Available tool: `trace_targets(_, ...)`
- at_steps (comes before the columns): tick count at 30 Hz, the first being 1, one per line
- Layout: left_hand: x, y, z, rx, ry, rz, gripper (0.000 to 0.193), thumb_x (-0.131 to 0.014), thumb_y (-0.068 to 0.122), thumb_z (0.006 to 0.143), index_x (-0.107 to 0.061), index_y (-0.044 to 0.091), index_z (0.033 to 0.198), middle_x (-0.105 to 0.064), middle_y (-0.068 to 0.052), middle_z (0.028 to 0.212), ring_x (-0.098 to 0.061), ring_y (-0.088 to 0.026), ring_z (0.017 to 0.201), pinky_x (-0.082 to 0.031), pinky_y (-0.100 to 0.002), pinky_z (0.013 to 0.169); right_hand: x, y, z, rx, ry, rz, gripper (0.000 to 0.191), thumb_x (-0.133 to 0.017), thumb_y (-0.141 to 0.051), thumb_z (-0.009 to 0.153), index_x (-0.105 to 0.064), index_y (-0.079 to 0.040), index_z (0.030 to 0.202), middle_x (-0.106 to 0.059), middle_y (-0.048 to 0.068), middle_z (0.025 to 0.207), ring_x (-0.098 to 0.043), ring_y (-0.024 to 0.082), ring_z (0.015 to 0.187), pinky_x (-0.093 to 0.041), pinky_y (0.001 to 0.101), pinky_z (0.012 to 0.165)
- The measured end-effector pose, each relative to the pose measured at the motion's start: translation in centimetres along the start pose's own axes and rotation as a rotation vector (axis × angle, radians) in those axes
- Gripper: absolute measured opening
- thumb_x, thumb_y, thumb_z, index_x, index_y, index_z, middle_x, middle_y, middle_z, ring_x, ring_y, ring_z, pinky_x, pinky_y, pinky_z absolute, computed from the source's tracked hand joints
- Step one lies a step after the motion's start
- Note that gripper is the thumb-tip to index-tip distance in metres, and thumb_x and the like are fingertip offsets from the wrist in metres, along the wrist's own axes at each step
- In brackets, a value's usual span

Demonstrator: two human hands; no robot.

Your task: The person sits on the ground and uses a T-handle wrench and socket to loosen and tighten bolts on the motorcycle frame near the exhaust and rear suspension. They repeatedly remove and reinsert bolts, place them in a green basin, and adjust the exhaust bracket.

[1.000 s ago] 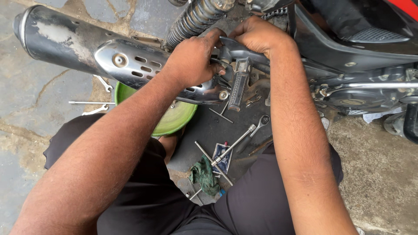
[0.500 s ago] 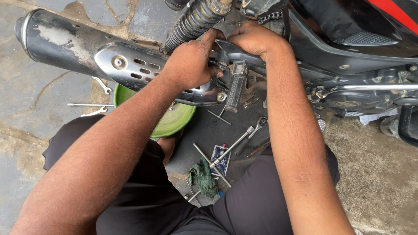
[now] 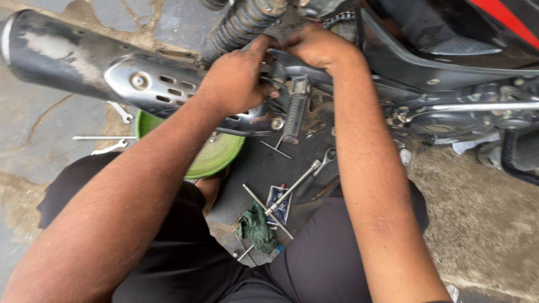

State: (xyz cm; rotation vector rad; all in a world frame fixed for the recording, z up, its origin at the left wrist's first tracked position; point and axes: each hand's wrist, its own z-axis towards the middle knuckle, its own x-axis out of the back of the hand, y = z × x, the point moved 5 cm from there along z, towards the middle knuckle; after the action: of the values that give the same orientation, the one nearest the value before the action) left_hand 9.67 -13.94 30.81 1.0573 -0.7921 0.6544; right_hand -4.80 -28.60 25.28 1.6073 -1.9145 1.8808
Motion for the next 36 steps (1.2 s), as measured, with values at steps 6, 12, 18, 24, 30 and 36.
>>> trace_targets(6,0.3,0.8,0.4,0.008,-0.004,-0.074,0.076,-0.088,0.021,0.076,-0.044,0.006,0.135,-0.075,-0.018,0.104,-0.07,-0.043,0.096,-0.053,-0.052,0.081,0.6,0.6,0.1,0.11,0.018,-0.118,0.023,-0.072,-0.025,0.084,-0.081,-0.01,0.099,-0.08,0.008,0.09,-0.072,0.015,0.078,-0.055,0.0337,0.075)
trace_targets(12,0.4,1.6,0.6,0.059,-0.042,-0.058,0.077,-0.088,0.02,0.076,-0.043,0.004,0.136,-0.075,-0.017,0.109,-0.07,-0.043,0.096,-0.054,-0.051,0.083,1.0,0.1,-1.0,-0.098,0.049,-0.04,0.026,-0.075,-0.034,0.083,-0.079,-0.008,0.084,-0.076,0.006,0.077,-0.068,0.015,0.07,-0.052,0.0342,0.067)
trace_targets(18,0.4,1.9,0.7,0.049,-0.039,-0.056,0.076,-0.089,0.018,0.075,-0.045,0.004,0.135,-0.074,-0.017,0.114,-0.071,-0.041,0.1,-0.055,-0.048,0.084,0.9,0.1,-1.1,-0.119,0.07,0.158,0.042,-0.064,-0.045,0.094,-0.076,-0.006,0.085,-0.075,0.006,0.076,-0.068,0.013,0.068,-0.055,0.0333,0.068)
trace_targets(24,0.5,1.9,0.6,0.069,-0.052,-0.059,0.077,-0.089,0.022,0.075,-0.044,0.004,0.134,-0.075,-0.016,0.114,-0.073,-0.039,0.095,-0.056,-0.047,0.083,1.5,0.8,-0.7,-0.158,0.181,0.253,0.041,-0.058,-0.049,0.101,-0.071,-0.01,0.096,-0.065,0.005,0.074,-0.063,0.016,0.071,-0.052,0.0375,0.067)
trace_targets(30,0.4,1.8,0.6,0.106,-0.082,0.001,0.077,-0.087,0.021,0.077,-0.042,0.004,0.137,-0.075,-0.017,0.109,-0.072,-0.04,0.094,-0.056,-0.048,0.082,1.2,0.9,-0.9,-0.1,0.095,0.28,0.037,-0.059,-0.048,0.097,-0.074,-0.015,0.103,-0.076,0.001,0.082,-0.071,0.011,0.077,-0.054,0.0313,0.07)
trace_targets(36,0.9,2.1,0.6,0.022,-0.015,-0.013,0.08,-0.089,0.024,0.075,-0.041,0.002,0.135,-0.075,-0.019,0.102,-0.071,-0.043,0.091,-0.055,-0.051,0.078,1.0,0.9,-0.5,-0.068,0.133,0.316,0.036,-0.065,-0.042,0.1,-0.07,-0.007,0.109,-0.069,0.002,0.084,-0.063,0.014,0.08,-0.05,0.0344,0.073)
